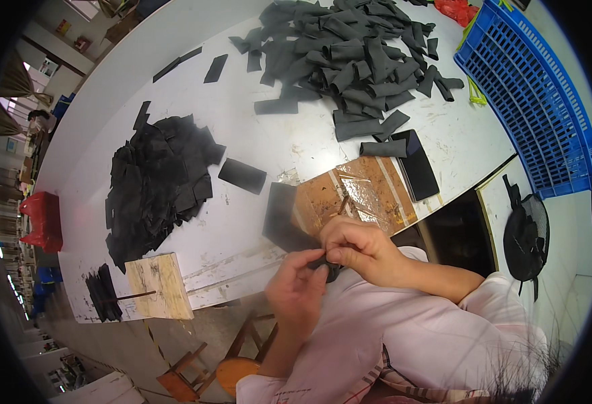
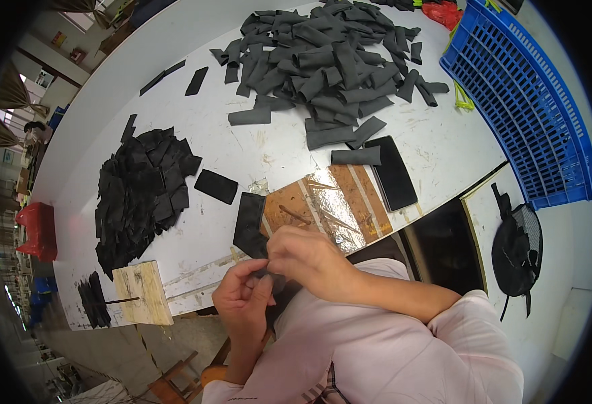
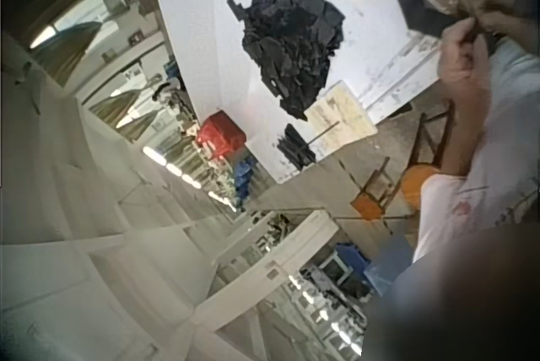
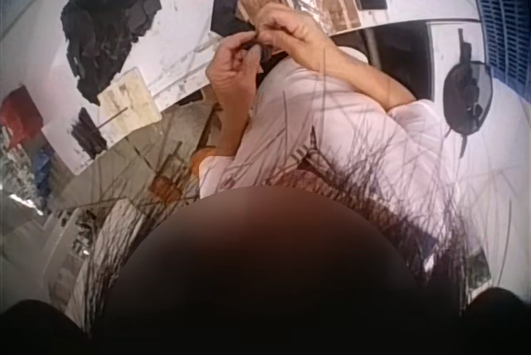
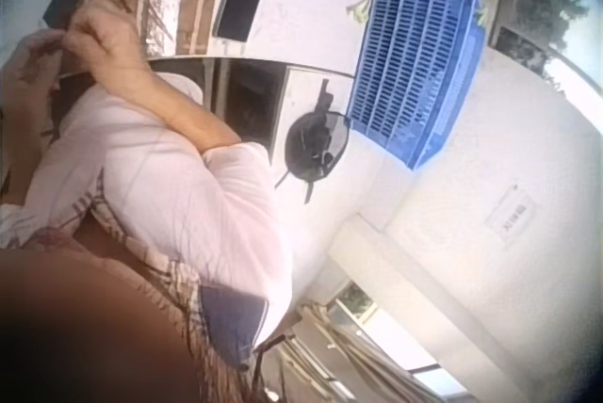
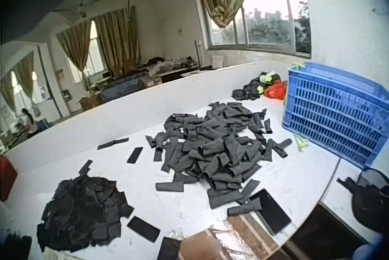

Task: The person is manually threading small black foam strips onto an upright needle on a workbench.

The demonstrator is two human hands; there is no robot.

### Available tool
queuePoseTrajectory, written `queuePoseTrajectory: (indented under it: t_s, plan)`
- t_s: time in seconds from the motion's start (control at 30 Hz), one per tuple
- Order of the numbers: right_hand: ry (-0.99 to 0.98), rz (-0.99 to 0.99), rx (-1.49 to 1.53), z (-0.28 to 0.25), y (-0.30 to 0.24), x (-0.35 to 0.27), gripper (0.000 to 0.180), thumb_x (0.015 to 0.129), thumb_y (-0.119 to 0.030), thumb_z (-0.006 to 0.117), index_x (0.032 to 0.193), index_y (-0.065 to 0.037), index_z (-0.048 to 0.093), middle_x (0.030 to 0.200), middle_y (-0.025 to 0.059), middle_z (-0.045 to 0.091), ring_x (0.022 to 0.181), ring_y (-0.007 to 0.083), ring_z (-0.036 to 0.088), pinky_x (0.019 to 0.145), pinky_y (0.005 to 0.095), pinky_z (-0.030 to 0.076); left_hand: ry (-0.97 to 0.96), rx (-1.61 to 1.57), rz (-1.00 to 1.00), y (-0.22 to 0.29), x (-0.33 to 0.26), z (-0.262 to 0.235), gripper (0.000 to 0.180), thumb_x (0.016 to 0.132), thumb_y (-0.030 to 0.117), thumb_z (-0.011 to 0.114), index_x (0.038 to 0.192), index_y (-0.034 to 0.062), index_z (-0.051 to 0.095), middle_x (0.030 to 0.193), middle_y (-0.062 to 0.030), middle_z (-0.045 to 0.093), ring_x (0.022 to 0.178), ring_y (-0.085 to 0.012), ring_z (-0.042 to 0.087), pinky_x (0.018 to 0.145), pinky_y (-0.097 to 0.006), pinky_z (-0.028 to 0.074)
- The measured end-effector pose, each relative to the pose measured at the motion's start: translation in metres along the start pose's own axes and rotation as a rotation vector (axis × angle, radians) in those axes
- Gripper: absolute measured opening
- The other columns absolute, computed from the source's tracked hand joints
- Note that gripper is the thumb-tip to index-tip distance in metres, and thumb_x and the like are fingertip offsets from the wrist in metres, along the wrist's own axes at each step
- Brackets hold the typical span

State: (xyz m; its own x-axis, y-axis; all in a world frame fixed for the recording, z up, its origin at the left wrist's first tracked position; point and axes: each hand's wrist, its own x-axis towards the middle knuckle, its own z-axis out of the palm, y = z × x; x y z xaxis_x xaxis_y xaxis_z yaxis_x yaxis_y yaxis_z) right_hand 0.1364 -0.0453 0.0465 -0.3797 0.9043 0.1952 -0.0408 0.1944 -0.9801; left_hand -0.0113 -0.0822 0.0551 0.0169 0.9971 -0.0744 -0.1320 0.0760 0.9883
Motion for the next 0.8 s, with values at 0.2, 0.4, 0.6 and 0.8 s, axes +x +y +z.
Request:
queuePoseTrajectory:
  t_s: [0.2, 0.4, 0.6, 0.8]
  plan:
    - [0.122, -0.068, -0.320, -0.016, -0.044, 0.012, 0.006, 0.074, -0.002, 0.054, 0.075, 0.001, 0.050, 0.075, 0.0113, 0.048, 0.065, 0.0240, 0.051, 0.055, 0.0304, 0.040, 0.101, -0.035, 0.081, 0.028, 0.017, 0.031, 0.008, 0.078, 0.000, 0.054, 0.085, -0.0023, 0.050, 0.082, -0.0063, 0.053, 0.058, -0.0046, 0.049, 0.043, -0.015, 0.038]
    - [0.053, 0.141, 0.004, -0.042, -0.052, 0.039, 0.013, 0.081, -0.011, 0.051, 0.073, -0.001, 0.049, 0.069, 0.0033, 0.048, 0.060, 0.0148, 0.046, 0.055, 0.0247, 0.038, -0.538, -1.307, -0.380, 0.044, 0.060, 0.025, 0.017, 0.085, 0.006, 0.037, 0.096, -0.0038, 0.043, 0.080, -0.0135, 0.054, 0.034, -0.0018, 0.034, 0.027, -0.015, 0.022]
    - [0.031, 0.603, 0.652, -0.056, 0.003, 0.031, 0.025, 0.084, -0.025, 0.053, 0.078, -0.001, 0.056, 0.058, -0.0037, 0.041, 0.052, 0.0046, 0.032, 0.044, 0.0177, 0.026, -0.271, -1.468, -0.672, -0.029, 0.077, 0.019, 0.025, 0.085, 0.005, 0.033, 0.103, -0.0058, 0.045, 0.085, -0.0160, 0.056, 0.031, -0.0019, 0.031, 0.028, -0.015, 0.021]
    - [-0.104, 0.514, 0.482, -0.058, 0.008, 0.058, 0.027, 0.083, -0.026, 0.054, 0.070, -0.003, 0.054, 0.054, -0.0027, 0.039, 0.048, 0.0045, 0.032, 0.042, 0.0186, 0.025, -0.183, -1.666, -0.694, -0.001, 0.083, 0.019, 0.029, 0.080, 0.002, 0.033, 0.104, -0.0069, 0.046, 0.069, -0.0099, 0.053, 0.029, -0.0032, 0.028, 0.028, -0.016, 0.024]
